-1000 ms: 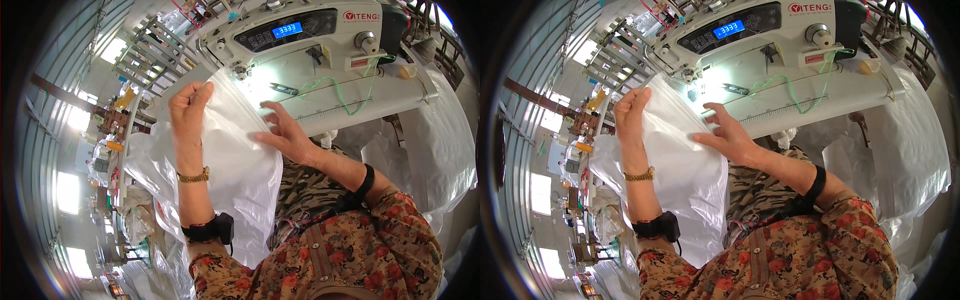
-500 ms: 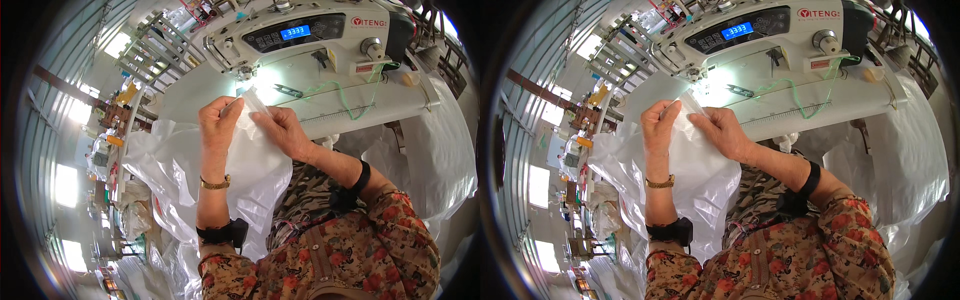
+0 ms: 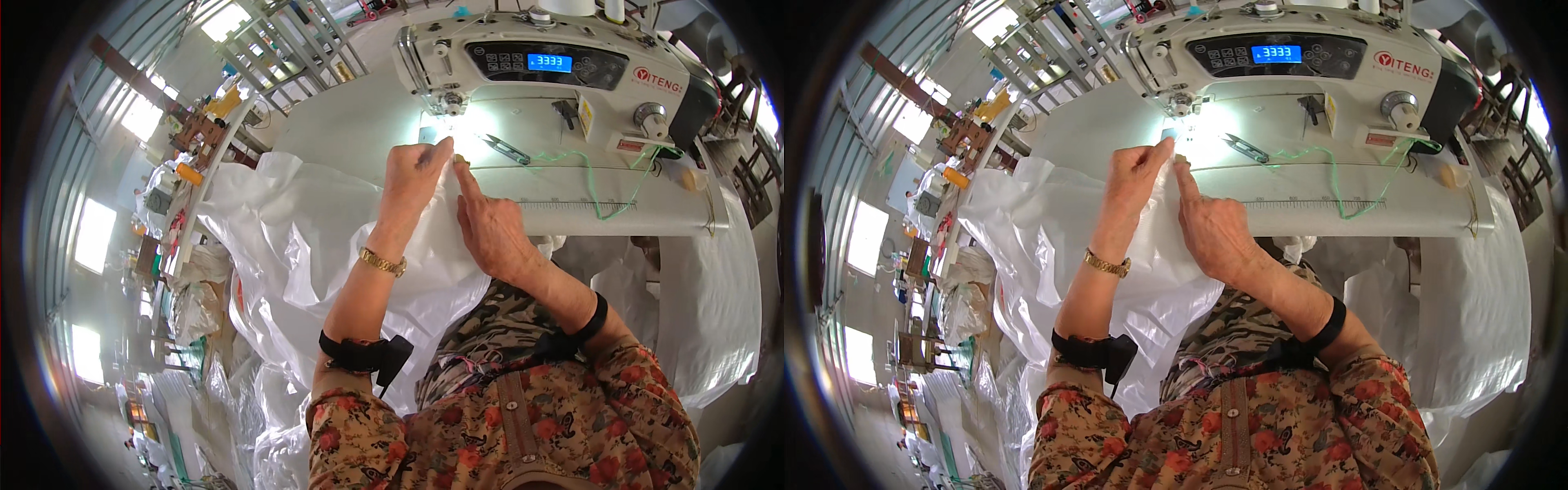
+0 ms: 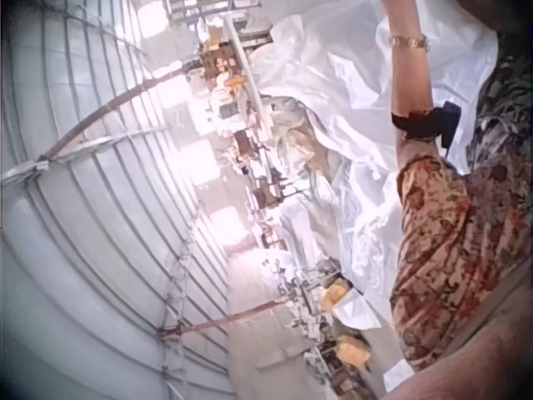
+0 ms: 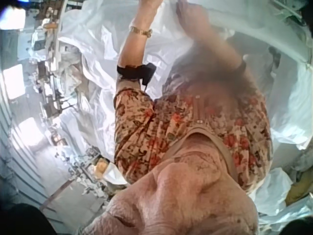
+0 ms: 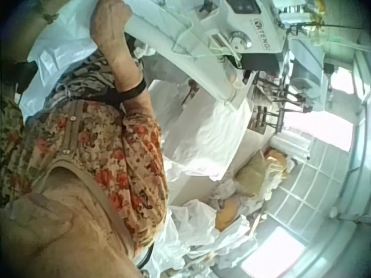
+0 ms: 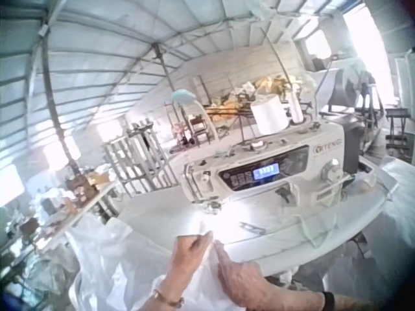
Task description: Sewing and aligning large white plastic sheets using an industrial sewing machine in a manufacturing setting.
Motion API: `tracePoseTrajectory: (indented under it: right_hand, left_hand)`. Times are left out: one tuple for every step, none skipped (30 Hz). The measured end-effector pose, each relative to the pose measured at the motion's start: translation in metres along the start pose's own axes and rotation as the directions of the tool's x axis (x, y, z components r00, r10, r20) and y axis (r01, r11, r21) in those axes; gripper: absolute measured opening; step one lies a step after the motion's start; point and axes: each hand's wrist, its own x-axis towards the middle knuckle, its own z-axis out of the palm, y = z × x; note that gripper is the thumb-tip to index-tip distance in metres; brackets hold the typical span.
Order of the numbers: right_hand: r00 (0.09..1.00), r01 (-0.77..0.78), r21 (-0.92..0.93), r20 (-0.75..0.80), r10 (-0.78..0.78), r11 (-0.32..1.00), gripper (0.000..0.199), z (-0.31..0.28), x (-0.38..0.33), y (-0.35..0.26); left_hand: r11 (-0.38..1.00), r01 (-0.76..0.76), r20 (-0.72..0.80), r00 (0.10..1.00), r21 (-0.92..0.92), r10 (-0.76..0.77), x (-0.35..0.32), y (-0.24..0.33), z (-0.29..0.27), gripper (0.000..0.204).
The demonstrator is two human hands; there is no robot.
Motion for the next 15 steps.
tracePoseTrajectory:
  right_hand:
    - [1.0, 0.006, -0.003, 0.004, -0.006, 1.0, 0.061, 0.0, 0.0, 0.001]
    - [1.0, -0.016, -0.037, 0.018, 0.017, 0.999, 0.062, 0.0, 0.0, 0.002]
    - [0.999, -0.034, -0.067, 0.03, 0.036, 0.997, 0.062, 0.001, -0.001, 0.001]
    - [0.999, -0.026, -0.066, 0.033, 0.029, 0.997, 0.062, 0.001, -0.001, 0.001]
    - [1.0, -0.006, -0.065, 0.004, 0.006, 0.998, 0.062, 0.003, -0.002, 0.002]
    - [1.0, 0.011, -0.068, -0.027, -0.013, 0.998, 0.062, 0.004, -0.003, 0.004]
    - [1.0, 0.013, -0.072, -0.025, -0.015, 0.997, 0.062, 0.006, -0.006, 0.006]
    - [0.997, 0.026, -0.039, -0.074, -0.029, 0.999, 0.062, 0.01, -0.008, 0.01]
    - [0.991, 0.045, -0.001, -0.123, -0.045, 0.999, 0.062, 0.013, -0.011, 0.011]
    - [0.991, 0.05, -0.001, -0.122, -0.05, 0.999, 0.062, 0.017, -0.015, 0.012]
    - [0.996, 0.036, -0.021, -0.08, -0.037, 0.999, 0.056, 0.02, -0.02, 0.012]
    - [0.999, 0.015, -0.046, -0.039, -0.017, 0.999, 0.051, 0.018, -0.021, 0.013]
    - [0.999, 0.014, -0.05, -0.041, -0.016, 0.999, 0.051, 0.014, -0.018, 0.016]
    - [0.997, -0.078, 0.094, -0.018, 0.08, 0.993, 0.042, 0.006, -0.011, 0.02]
    - [0.985, -0.17, 0.236, 0.015, 0.171, 0.957, 0.035, 0.001, -0.002, 0.023]
  left_hand:
    - [0.997, 0.061, -0.006, 0.998, -0.041, -0.061, 0.0, 0.003, 0.002, 0.043]
    - [0.997, 0.061, -0.012, 0.998, -0.046, -0.062, 0.0, -0.001, 0.004, 0.043]
    - [0.999, 0.042, 0.032, 0.999, -0.026, -0.041, 0.001, -0.004, 0.003, 0.044]
    - [1.0, 0.022, 0.078, 0.997, -0.008, -0.022, 0.002, -0.007, 0.002, 0.044]
    - [1.0, 0.023, 0.071, 0.997, -0.009, -0.023, 0.002, -0.01, 0.002, 0.044]
    - [0.999, 0.035, 0.082, 0.996, -0.005, -0.034, 0.003, -0.01, 0.003, 0.043]
    - [0.999, 0.045, 0.094, 0.995, -0.002, -0.045, 0.004, -0.011, 0.004, 0.043]
    - [0.999, 0.045, 0.094, 0.995, -0.007, -0.044, 0.007, -0.014, 0.004, 0.043]
    - [1.0, 0.007, 0.112, 0.994, 0.02, -0.009, 0.01, -0.018, 0.0, 0.041]
    - [0.998, -0.032, 0.131, 0.991, 0.046, 0.025, 0.013, -0.021, -0.002, 0.039]
    - [0.998, -0.032, 0.127, 0.992, 0.047, 0.026, 0.014, -0.024, -0.004, 0.039]
    - [0.994, -0.05, 0.138, 0.99, 0.098, 0.037, 0.017, -0.025, -0.003, 0.036]
    - [0.986, -0.069, 0.149, 0.988, 0.149, 0.047, 0.019, -0.026, -0.002, 0.034]
    - [0.987, -0.072, 0.15, 0.987, 0.147, 0.05, 0.021, -0.027, -0.002, 0.034]
    - [0.991, -0.092, 0.135, 0.988, 0.101, 0.078, 0.021, -0.027, -0.004, 0.033]
